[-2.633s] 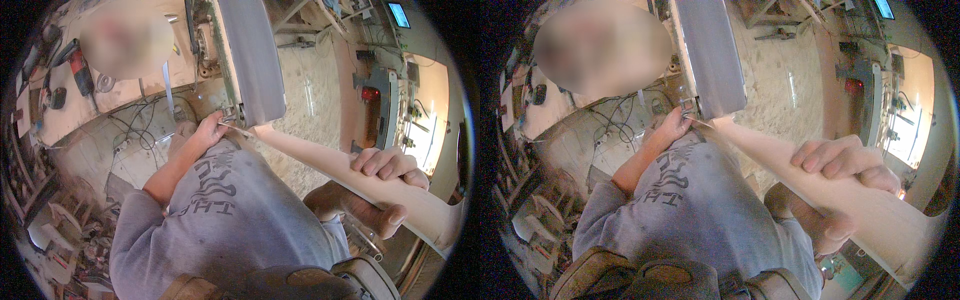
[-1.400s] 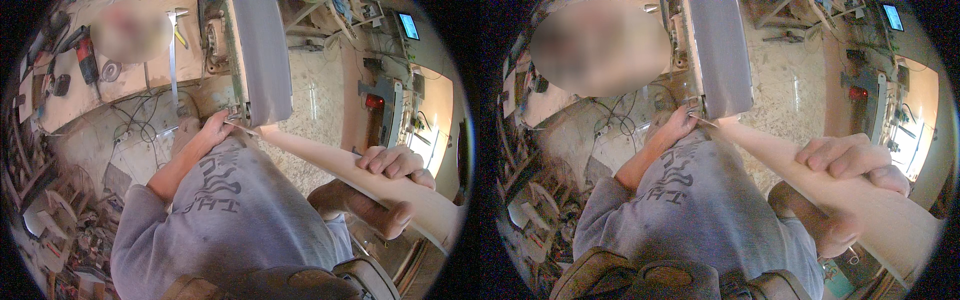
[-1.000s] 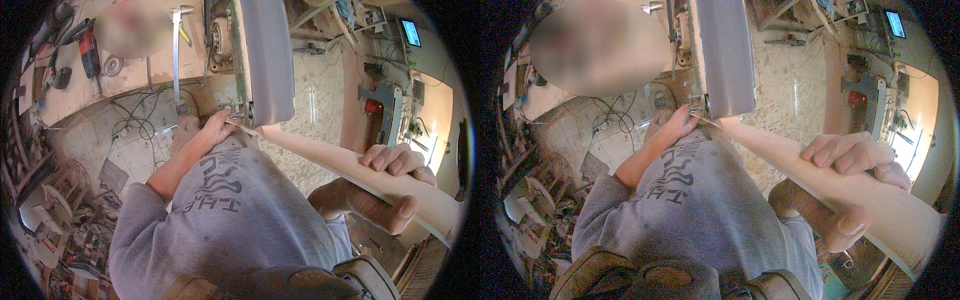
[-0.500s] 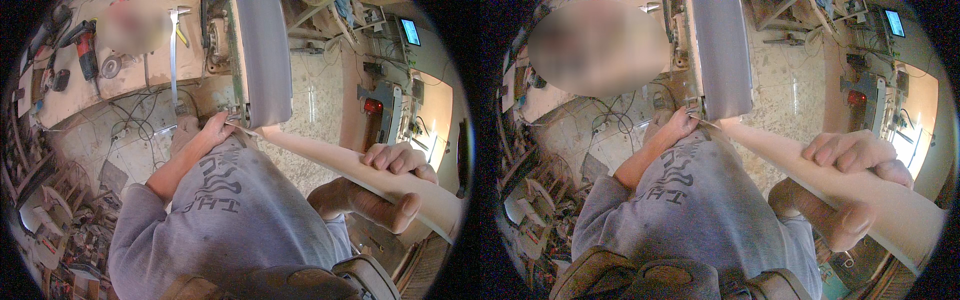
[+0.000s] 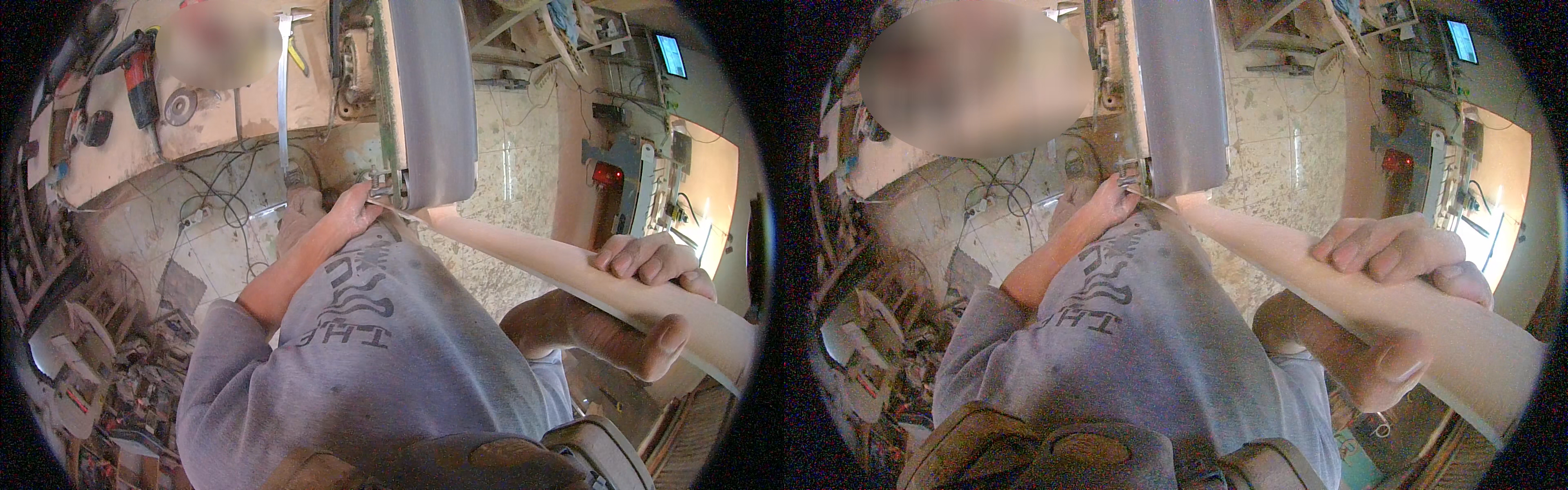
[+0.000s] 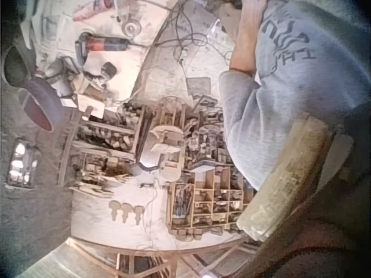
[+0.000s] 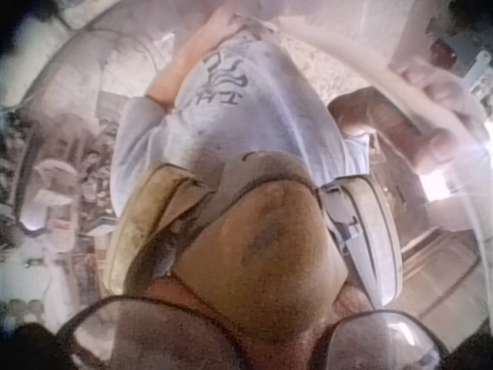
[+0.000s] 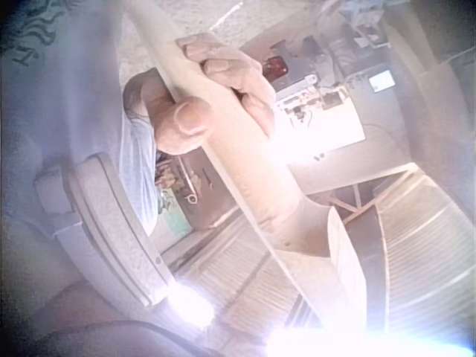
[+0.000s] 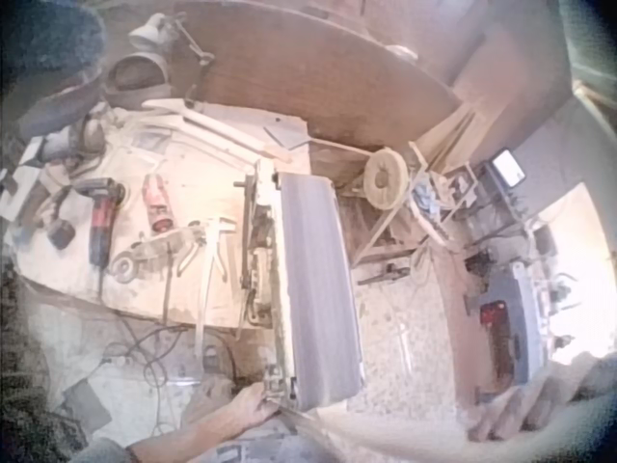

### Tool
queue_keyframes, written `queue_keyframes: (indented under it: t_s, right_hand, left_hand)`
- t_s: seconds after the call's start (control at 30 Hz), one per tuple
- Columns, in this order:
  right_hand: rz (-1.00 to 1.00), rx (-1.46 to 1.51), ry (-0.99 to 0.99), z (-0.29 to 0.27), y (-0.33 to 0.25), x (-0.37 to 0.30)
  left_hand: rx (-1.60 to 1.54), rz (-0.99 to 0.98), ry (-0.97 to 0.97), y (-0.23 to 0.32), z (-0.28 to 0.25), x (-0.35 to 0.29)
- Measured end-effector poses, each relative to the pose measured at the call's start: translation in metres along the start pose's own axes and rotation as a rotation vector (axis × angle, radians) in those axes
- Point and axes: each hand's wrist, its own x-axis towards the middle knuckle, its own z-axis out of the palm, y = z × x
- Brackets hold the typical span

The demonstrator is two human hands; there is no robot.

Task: The person uses a belt sander to smooth the surface of a wooden guitar neck, rotating the piece to reach all sides. They subsequently measure the width of the neck using a caliper at multiple points along its length.

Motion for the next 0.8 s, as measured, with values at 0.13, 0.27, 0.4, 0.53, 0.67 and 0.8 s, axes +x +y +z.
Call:
queue_keyframes:
  t_s: [0.13, 0.27, 0.4, 0.53, 0.67, 0.8]
  right_hand:
    - [-0.007, 0.008, 0.009, 0.006, -0.002, 0.001]
    - [-0.027, -0.052, 0.043, 0.002, -0.006, 0.006]
    - [-0.007, -0.045, -0.049, 0.000, -0.004, 0.009]
    - [0.005, -0.116, -0.011, -0.004, 0.002, 0.002]
    - [-0.014, -0.067, 0.049, 0.011, 0.002, 0.000]
    - [-0.015, -0.092, 0.071, 0.013, 0.002, 0.000]
  left_hand:
    - [-0.304, -0.032, 0.049, -0.049, 0.031, 0.013]
    - [-0.144, -0.003, -0.008, 0.032, -0.011, 0.002]
    - [-0.167, 0.143, 0.017, -0.021, 0.023, 0.011]
    - [-0.047, 0.065, 0.050, -0.003, 0.005, 0.003]
    - [-0.087, -0.045, 0.001, -0.001, 0.003, -0.002]
    - [-0.066, 0.102, 0.069, -0.005, 0.000, -0.003]
